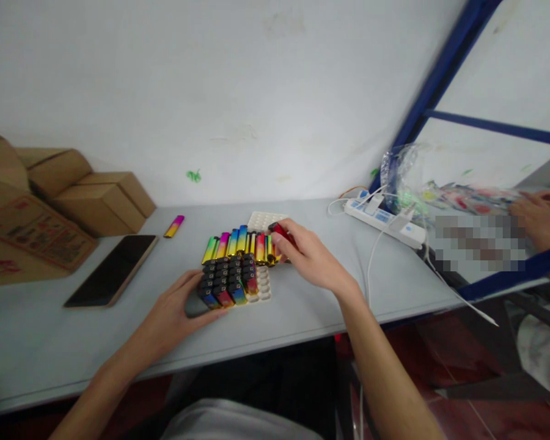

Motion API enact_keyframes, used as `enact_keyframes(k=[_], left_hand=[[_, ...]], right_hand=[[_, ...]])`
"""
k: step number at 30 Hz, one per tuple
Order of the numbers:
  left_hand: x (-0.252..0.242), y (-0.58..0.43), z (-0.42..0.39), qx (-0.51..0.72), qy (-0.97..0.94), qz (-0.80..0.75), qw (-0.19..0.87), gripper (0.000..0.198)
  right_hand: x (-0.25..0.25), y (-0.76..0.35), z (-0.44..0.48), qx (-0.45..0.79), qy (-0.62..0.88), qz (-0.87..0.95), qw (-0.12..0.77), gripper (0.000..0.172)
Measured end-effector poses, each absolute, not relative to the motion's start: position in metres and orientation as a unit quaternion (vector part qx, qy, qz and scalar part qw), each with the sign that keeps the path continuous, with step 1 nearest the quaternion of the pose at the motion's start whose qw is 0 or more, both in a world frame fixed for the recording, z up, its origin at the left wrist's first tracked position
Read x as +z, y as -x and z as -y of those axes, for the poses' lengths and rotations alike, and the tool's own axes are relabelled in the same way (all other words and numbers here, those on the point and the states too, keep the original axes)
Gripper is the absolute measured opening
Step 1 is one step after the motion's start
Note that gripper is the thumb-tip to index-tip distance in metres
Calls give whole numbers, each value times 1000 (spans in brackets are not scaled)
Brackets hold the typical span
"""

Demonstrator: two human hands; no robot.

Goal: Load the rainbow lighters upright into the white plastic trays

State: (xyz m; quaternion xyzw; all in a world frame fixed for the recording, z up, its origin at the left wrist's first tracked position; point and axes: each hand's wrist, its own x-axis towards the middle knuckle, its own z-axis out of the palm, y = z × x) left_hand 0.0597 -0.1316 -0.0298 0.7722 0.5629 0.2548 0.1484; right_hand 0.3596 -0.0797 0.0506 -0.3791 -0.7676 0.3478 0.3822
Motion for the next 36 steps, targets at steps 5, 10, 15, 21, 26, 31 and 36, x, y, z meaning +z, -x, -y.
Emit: enact_keyframes(k=[5, 10, 15, 21, 26, 31, 36], left_hand=[[-30, -60, 132, 254, -771, -564, 152, 69], [-29, -61, 132, 257, -770, -561, 161, 69], [-28, -62, 133, 261, -770, -560, 159, 69], [-28, -62, 133, 261, -768, -562, 163, 69], [-27, -62, 133, 264, -767, -560, 168, 69], [-29, -62, 133, 262, -770, -557, 164, 68], [-29, -61, 133, 258, -770, -561, 160, 67]], right_hand=[[67, -366, 89, 269, 344, 848, 301, 25], [71, -361, 96, 337, 322, 851, 241, 24], [65, -352, 98, 367, 355, 829, 226, 18], [61, -345, 98, 343, 376, 833, 218, 18], [59, -345, 99, 327, 372, 839, 225, 18], [62, -344, 101, 307, 380, 851, 190, 17], [59, -336, 103, 298, 397, 848, 186, 20]])
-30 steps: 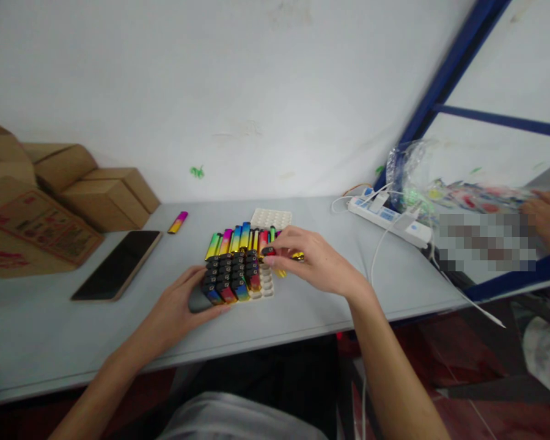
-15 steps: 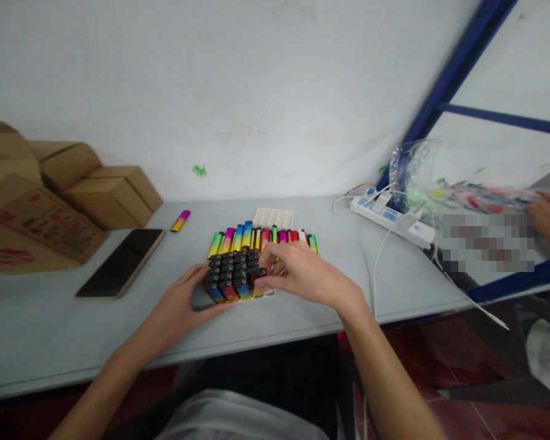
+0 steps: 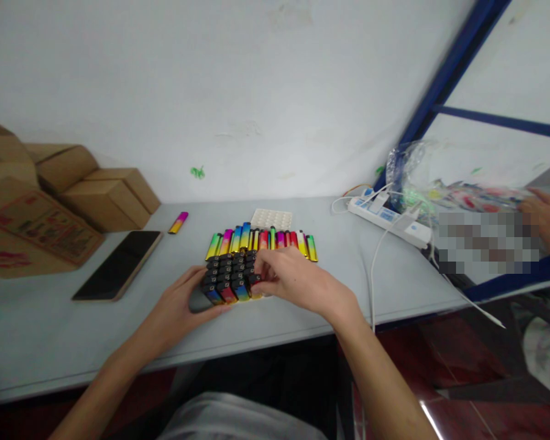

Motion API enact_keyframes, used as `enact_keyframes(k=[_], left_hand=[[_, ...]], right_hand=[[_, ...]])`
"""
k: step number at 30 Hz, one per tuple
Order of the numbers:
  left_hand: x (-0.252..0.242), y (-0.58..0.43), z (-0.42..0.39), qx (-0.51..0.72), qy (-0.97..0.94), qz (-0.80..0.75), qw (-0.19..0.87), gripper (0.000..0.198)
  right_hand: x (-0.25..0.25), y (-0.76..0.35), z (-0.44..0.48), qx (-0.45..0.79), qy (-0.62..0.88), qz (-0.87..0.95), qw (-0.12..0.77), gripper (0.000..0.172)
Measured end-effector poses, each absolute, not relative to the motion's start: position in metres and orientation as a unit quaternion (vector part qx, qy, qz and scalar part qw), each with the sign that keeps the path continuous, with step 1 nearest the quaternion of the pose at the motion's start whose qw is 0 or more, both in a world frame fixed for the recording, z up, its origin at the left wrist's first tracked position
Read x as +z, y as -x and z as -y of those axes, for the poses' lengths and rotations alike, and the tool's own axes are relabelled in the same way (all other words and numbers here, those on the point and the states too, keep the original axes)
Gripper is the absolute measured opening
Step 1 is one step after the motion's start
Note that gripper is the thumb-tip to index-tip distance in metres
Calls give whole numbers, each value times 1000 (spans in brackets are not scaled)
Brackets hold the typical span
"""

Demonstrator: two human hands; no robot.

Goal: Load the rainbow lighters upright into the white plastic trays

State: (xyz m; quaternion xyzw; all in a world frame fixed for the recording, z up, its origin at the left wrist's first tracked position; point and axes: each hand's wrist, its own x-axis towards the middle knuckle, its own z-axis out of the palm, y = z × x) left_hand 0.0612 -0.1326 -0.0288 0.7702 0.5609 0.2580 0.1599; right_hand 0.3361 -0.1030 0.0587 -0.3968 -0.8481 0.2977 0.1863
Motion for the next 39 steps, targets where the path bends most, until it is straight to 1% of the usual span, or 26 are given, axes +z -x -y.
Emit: enact_keyframes(k=[6, 9, 11, 14, 15, 17, 18, 20, 22, 23, 25, 29, 32, 35, 37, 39], left_hand=[[-29, -60, 131, 261, -775, -556, 151, 66], [-31, -59, 131, 260, -774, -558, 145, 67], [-32, -58, 130, 261, -774, -559, 143, 66], [-34, -58, 130, 262, -776, -557, 139, 65], [-34, -58, 129, 262, -776, -557, 139, 66], [-34, -58, 129, 261, -775, -558, 140, 66], [-34, -58, 129, 261, -775, -559, 142, 66], [-33, -59, 130, 258, -774, -559, 144, 66], [-32, -59, 130, 256, -775, -559, 145, 65], [-31, -59, 130, 256, -776, -558, 144, 65], [-31, -59, 130, 258, -777, -557, 141, 65], [-31, -59, 129, 261, -775, -557, 144, 65], [-32, -59, 129, 263, -773, -559, 146, 67], [-33, -58, 130, 260, -771, -563, 147, 69], [-34, -58, 130, 259, -770, -564, 146, 69], [-34, -58, 130, 261, -771, -563, 143, 69]], right_hand=[[51, -331, 104, 274, 401, 852, 194, 30], [58, -345, 101, 309, 391, 845, 194, 33], [62, -364, 96, 325, 399, 831, 210, 31], [59, -401, 83, 253, 472, 814, 224, 26], [54, -413, 77, 226, 499, 809, 213, 31], [42, -432, 66, 199, 540, 798, 178, 53], [34, -438, 61, 211, 552, 791, 159, 64], [21, -445, 51, 237, 561, 781, 137, 81], [11, -445, 44, 250, 564, 776, 129, 90], [7, -444, 41, 250, 566, 775, 129, 91], [2, -442, 36, 247, 567, 775, 132, 90], [-1, -445, 35, 248, 562, 775, 150, 81], [3, -452, 38, 272, 561, 763, 168, 77], [10, -456, 43, 341, 538, 746, 195, 76], [17, -452, 46, 405, 490, 739, 226, 74], [24, -443, 51, 454, 438, 732, 257, 69]])
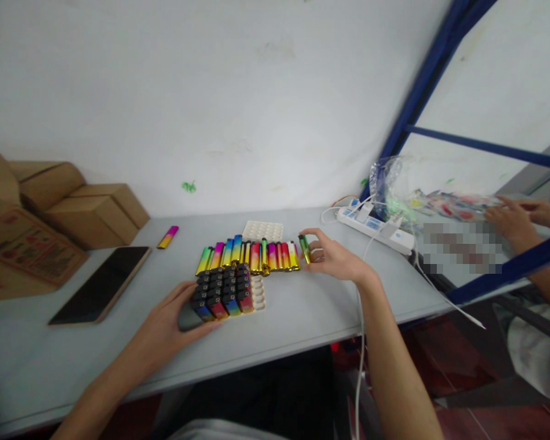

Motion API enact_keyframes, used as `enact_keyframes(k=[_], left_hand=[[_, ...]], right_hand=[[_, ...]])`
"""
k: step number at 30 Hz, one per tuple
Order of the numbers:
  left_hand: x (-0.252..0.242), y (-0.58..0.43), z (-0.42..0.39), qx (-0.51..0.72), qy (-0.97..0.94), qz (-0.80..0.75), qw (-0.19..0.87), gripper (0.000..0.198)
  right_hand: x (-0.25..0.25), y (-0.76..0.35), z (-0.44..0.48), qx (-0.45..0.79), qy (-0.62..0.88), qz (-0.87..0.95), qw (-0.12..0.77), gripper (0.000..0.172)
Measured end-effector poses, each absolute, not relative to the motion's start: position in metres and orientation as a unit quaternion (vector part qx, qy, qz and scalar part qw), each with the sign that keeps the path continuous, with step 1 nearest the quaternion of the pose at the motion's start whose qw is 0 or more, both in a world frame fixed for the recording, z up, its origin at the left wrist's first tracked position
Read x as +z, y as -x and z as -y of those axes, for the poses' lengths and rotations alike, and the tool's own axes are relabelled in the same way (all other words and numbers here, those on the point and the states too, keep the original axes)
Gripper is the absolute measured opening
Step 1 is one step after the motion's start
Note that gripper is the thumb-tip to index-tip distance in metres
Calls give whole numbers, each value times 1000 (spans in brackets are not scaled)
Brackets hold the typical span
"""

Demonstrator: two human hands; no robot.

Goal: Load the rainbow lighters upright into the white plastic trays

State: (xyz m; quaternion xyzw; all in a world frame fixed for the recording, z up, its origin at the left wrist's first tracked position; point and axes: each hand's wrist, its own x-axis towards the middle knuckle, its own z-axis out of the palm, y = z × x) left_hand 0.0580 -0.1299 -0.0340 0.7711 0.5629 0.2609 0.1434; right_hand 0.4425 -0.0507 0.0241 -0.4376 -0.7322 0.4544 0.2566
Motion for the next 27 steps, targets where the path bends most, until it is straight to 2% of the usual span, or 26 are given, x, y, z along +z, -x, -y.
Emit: enact_keyframes(k=[5, 9, 10, 13, 14, 19, 27], left_hand=[[-35, -57, 130, 265, -778, -554, 133, 65], [-37, -57, 130, 269, -778, -555, 121, 65], [-36, -57, 130, 270, -778, -555, 122, 65], [-33, -57, 130, 271, -777, -554, 130, 67], [-32, -58, 130, 272, -777, -552, 134, 67], [-28, -58, 131, 272, -776, -547, 156, 69], [-28, -56, 131, 266, -776, -549, 160, 69]], right_hand=[[39, -411, 61, 498, 374, 720, 307, 44], [44, -390, 67, 519, 349, 707, 329, 58], [45, -386, 69, 527, 346, 702, 331, 56], [47, -376, 72, 530, 343, 700, 332, 29], [47, -374, 72, 523, 343, 705, 334, 26], [39, -364, 70, 493, 350, 699, 381, 29], [30, -352, 67, 317, 469, 705, 427, 56]])
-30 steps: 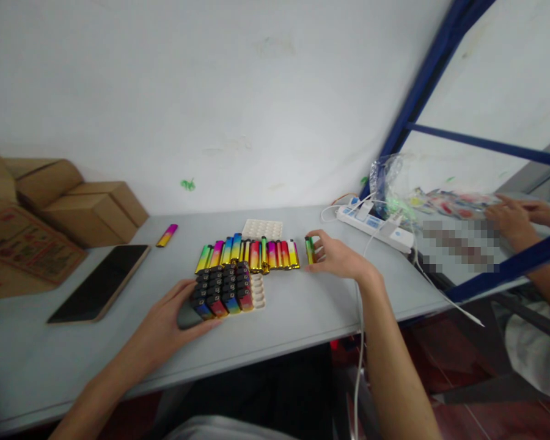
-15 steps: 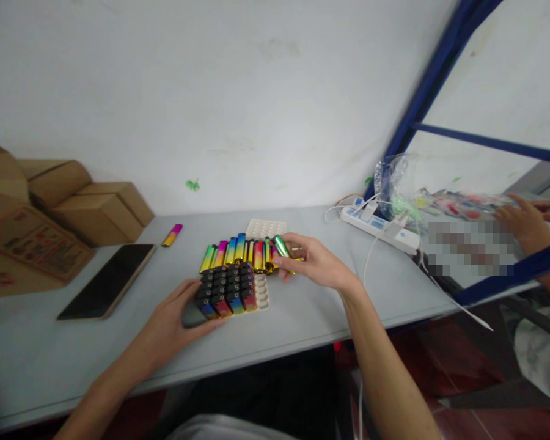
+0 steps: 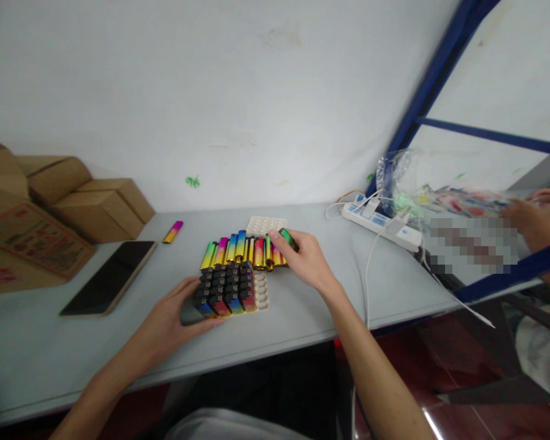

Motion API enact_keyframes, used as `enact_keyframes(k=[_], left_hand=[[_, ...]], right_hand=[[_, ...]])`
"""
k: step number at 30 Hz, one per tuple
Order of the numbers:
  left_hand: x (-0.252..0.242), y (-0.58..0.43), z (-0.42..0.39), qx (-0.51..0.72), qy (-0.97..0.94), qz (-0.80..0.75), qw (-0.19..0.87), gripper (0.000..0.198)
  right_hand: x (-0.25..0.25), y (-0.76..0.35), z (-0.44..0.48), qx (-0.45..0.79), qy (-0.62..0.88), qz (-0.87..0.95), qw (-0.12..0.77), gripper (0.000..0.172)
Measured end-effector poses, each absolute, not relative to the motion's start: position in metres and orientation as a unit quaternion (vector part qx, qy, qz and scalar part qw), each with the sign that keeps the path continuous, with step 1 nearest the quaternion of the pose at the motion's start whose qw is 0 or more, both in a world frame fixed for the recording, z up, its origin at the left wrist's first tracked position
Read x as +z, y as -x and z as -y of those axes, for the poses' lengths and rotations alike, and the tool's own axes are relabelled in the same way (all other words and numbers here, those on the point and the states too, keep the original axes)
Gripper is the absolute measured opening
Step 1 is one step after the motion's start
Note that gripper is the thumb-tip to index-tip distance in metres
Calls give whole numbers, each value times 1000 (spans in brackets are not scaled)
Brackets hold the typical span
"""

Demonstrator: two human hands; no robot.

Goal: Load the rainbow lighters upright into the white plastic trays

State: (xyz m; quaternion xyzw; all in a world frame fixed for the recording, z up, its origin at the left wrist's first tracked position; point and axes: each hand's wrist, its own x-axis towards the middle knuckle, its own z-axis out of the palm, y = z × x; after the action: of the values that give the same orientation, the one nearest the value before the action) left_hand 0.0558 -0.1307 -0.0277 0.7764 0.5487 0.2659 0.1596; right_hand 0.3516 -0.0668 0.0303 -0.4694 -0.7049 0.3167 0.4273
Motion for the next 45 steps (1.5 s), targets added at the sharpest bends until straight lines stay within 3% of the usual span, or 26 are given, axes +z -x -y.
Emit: enact_keyframes(k=[8, 16, 20, 26, 33, 39, 45], left_hand=[[-30, -55, 131, 263, -774, -555, 154, 71], [-28, -55, 132, 269, -778, -546, 155, 69], [-28, -55, 131, 270, -773, -551, 163, 70], [-28, -55, 131, 269, -777, -547, 161, 68], [-28, -56, 131, 274, -773, -549, 162, 71], [-22, -56, 133, 266, -763, -556, 195, 72], [-15, -57, 134, 266, -762, -550, 216, 68]], right_hand=[[25, -349, 64, 215, 522, 686, 460, 45], [25, -349, 64, 234, 522, 690, 444, 52], [25, -348, 63, 216, 528, 693, 441, 45], [27, -348, 65, 222, 511, 717, 418, 42], [34, -356, 68, 334, 406, 769, 363, 27], [40, -356, 72, 253, 339, 847, 322, 24], [40, -351, 73, 262, 357, 854, 272, 29]])
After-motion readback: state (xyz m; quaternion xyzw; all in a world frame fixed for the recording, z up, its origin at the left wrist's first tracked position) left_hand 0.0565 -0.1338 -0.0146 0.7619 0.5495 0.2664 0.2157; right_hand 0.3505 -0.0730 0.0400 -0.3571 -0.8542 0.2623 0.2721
